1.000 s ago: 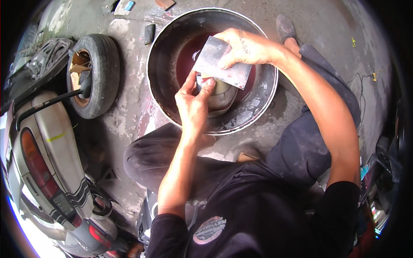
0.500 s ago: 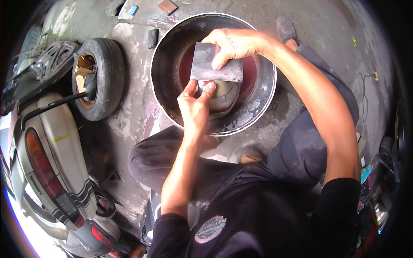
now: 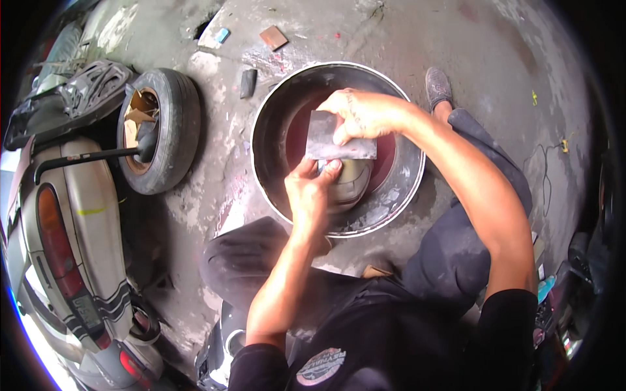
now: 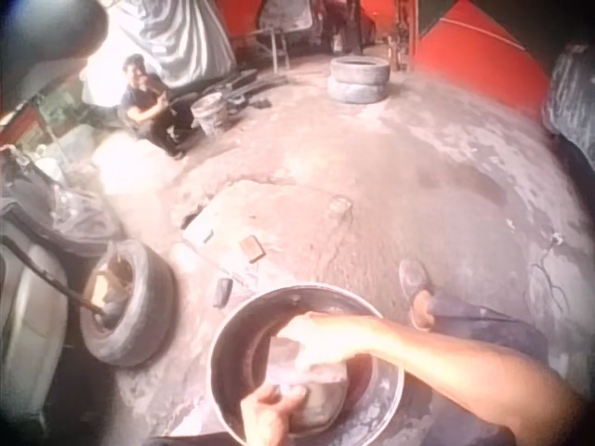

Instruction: The person sits on the floor and sands a small, light-colored car part using a sanding block and water from a metal bowl. They repeatedly dip the part and sanding block into the water and rub the block against the part's surface.

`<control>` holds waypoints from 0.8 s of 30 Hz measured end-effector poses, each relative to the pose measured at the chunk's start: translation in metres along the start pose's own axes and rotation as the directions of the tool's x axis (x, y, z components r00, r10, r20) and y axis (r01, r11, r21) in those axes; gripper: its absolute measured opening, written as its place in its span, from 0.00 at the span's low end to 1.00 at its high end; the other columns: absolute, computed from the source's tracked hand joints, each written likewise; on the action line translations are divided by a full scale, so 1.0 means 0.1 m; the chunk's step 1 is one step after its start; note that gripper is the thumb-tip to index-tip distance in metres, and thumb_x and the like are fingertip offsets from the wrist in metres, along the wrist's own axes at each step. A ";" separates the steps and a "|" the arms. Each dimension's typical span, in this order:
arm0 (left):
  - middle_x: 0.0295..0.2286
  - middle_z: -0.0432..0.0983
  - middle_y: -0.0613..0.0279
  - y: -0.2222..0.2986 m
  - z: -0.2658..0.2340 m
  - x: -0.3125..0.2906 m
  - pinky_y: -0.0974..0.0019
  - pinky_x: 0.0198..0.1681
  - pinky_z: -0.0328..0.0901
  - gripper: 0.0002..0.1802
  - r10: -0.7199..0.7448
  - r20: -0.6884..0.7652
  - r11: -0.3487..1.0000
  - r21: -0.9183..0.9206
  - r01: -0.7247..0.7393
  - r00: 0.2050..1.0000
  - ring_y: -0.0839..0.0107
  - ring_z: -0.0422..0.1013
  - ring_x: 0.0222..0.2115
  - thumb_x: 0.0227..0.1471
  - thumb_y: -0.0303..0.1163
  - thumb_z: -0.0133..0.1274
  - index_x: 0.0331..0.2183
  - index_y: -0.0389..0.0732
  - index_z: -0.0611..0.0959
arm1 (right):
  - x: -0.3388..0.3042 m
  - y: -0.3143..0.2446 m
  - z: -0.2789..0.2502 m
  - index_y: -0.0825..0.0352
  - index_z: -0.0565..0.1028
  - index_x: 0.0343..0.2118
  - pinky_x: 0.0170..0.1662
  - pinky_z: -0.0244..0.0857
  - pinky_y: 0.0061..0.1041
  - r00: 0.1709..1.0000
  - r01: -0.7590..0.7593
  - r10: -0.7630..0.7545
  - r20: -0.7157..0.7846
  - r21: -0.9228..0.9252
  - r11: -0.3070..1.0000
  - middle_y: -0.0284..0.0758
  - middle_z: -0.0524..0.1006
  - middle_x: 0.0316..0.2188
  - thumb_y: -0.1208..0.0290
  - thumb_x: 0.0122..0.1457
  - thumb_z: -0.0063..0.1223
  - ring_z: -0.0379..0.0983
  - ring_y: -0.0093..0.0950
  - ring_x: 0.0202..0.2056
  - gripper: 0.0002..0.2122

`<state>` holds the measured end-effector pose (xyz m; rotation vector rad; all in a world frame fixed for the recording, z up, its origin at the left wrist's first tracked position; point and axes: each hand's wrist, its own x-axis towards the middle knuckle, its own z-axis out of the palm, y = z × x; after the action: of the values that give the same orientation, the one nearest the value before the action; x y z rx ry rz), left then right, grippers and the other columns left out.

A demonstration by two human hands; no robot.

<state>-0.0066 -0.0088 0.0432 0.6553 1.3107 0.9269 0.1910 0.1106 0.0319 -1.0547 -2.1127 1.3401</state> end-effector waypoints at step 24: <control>0.36 0.84 0.59 -0.04 -0.04 0.05 0.69 0.40 0.72 0.17 0.026 0.096 1.000 -0.018 -0.025 0.995 0.75 0.77 0.33 0.54 0.24 0.67 0.45 0.30 0.85 | 0.08 0.11 -0.06 0.72 0.81 0.43 0.40 0.75 0.26 0.933 -0.281 0.189 0.305 0.297 0.913 0.34 0.85 0.35 0.73 0.45 0.71 0.80 0.22 0.36 0.20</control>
<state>-0.0097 -0.0070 0.0364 0.6974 1.2102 0.9148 0.1939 0.1232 0.0243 -1.0546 -1.8752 1.9837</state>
